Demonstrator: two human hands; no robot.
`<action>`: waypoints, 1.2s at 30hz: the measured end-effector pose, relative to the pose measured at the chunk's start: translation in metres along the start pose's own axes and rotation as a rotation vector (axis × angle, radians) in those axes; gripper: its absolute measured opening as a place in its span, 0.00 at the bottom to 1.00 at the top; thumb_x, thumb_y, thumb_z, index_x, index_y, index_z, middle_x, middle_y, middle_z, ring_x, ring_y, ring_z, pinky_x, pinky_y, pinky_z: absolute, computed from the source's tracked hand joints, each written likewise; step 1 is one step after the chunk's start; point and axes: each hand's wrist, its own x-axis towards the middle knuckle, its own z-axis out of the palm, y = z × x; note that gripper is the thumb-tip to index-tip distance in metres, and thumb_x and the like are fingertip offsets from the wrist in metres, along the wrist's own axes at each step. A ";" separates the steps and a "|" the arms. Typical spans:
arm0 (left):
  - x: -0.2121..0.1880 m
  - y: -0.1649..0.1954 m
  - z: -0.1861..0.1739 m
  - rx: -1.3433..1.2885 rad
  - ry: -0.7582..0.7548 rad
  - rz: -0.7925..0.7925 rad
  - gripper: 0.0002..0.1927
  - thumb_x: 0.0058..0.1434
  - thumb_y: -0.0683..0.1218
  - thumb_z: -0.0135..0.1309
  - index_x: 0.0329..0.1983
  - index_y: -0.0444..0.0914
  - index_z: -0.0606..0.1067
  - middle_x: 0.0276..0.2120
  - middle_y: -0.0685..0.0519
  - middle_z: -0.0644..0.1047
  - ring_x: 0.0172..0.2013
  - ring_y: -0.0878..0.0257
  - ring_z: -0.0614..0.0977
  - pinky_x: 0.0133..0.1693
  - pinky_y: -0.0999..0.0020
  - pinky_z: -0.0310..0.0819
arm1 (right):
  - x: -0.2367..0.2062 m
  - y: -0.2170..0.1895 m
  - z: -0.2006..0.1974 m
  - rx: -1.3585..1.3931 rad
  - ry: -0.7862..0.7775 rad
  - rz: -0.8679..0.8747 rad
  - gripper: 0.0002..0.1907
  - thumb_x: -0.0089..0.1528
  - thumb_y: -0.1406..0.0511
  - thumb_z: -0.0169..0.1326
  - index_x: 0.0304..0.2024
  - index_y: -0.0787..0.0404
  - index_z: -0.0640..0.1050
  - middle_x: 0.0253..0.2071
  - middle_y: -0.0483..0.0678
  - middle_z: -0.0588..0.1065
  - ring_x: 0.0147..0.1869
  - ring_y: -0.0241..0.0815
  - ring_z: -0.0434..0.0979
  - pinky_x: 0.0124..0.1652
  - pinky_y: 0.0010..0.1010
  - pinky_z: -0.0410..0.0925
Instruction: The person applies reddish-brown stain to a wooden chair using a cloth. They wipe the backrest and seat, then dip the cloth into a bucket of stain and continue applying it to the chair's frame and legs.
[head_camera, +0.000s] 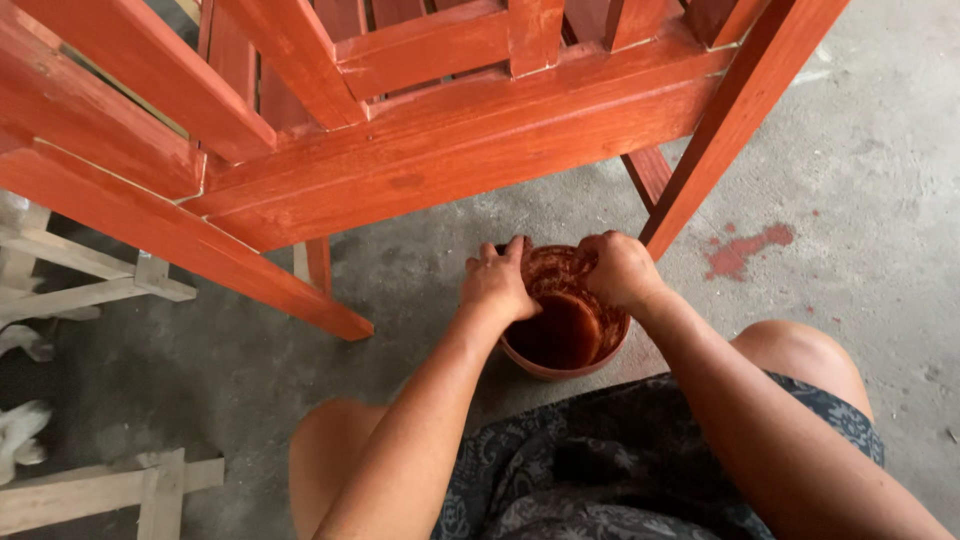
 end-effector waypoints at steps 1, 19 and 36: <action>0.009 0.000 -0.003 0.008 -0.064 -0.007 0.59 0.49 0.48 0.70 0.77 0.55 0.46 0.71 0.41 0.53 0.68 0.36 0.60 0.64 0.50 0.66 | 0.000 -0.001 0.003 -0.021 0.014 -0.008 0.15 0.48 0.69 0.61 0.39 0.56 0.84 0.40 0.58 0.79 0.48 0.59 0.79 0.49 0.44 0.72; 0.053 -0.050 0.031 -0.333 0.253 -0.180 0.35 0.55 0.46 0.59 0.68 0.50 0.68 0.54 0.42 0.80 0.55 0.44 0.80 0.55 0.53 0.77 | 0.010 -0.028 0.001 -0.034 -0.222 0.428 0.19 0.71 0.60 0.38 0.59 0.43 0.77 0.56 0.56 0.77 0.62 0.57 0.76 0.59 0.45 0.68; 0.053 0.119 -0.036 -0.221 0.284 -0.035 0.24 0.50 0.44 0.59 0.53 0.41 0.75 0.49 0.41 0.80 0.54 0.43 0.80 0.56 0.54 0.75 | 0.002 0.055 -0.167 -0.218 -0.196 0.227 0.20 0.61 0.66 0.50 0.56 0.49 0.76 0.47 0.54 0.80 0.54 0.56 0.80 0.49 0.47 0.73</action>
